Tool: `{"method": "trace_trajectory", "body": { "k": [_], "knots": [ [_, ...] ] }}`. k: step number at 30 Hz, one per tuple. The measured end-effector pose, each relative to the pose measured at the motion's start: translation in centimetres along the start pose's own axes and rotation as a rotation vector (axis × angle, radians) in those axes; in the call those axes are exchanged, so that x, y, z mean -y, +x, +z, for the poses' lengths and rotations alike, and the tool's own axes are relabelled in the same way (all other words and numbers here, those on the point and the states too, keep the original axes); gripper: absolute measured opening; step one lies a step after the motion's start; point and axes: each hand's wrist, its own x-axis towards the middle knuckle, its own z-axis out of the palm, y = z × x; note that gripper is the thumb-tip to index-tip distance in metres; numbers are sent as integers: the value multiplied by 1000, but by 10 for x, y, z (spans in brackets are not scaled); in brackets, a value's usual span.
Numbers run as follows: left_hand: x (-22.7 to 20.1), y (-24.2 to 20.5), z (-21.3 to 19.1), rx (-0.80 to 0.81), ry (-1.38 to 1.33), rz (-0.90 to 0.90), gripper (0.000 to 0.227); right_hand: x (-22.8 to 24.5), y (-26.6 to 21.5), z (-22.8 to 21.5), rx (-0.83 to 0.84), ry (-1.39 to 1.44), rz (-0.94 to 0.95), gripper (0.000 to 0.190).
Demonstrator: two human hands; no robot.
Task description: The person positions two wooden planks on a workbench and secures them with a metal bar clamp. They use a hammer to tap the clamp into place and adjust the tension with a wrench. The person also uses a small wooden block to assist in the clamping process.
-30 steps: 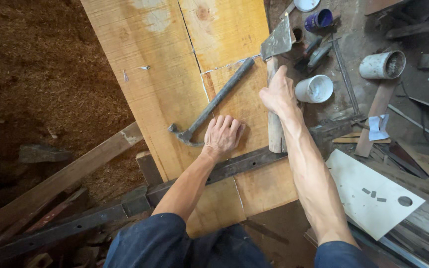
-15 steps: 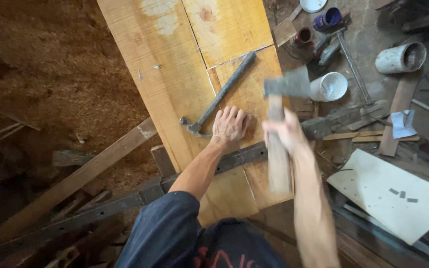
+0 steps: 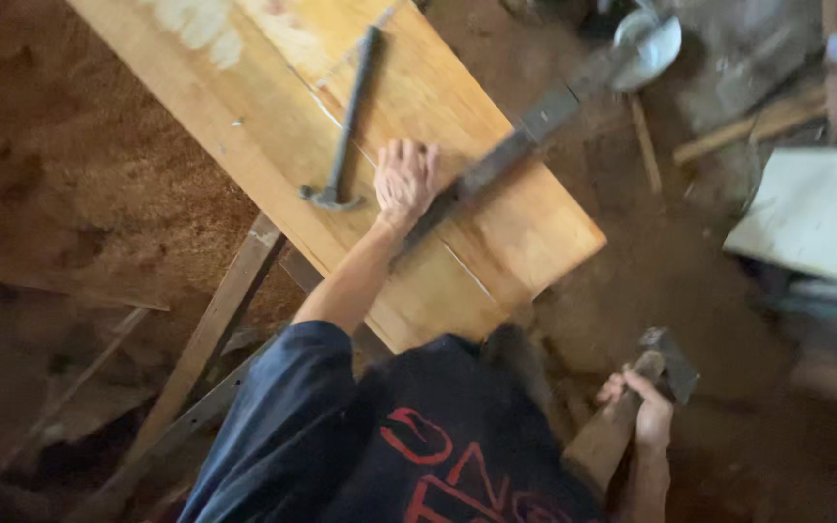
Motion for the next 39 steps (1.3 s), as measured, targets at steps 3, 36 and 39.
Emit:
{"method": "trace_trajectory", "body": {
  "k": [3, 36, 39],
  "knots": [
    [-54, -15, -5, 105, -29, 127, 37, -28, -10, -45, -153, -201, 36, 43],
    [-169, 4, 157, 991, 320, 590, 59, -22, 16, 131, -76, 272, -31, 29],
    [-166, 0, 164, 867, 268, 597, 59, -12, 38, 170, 45, 269, 27, 21]
  ]
}}
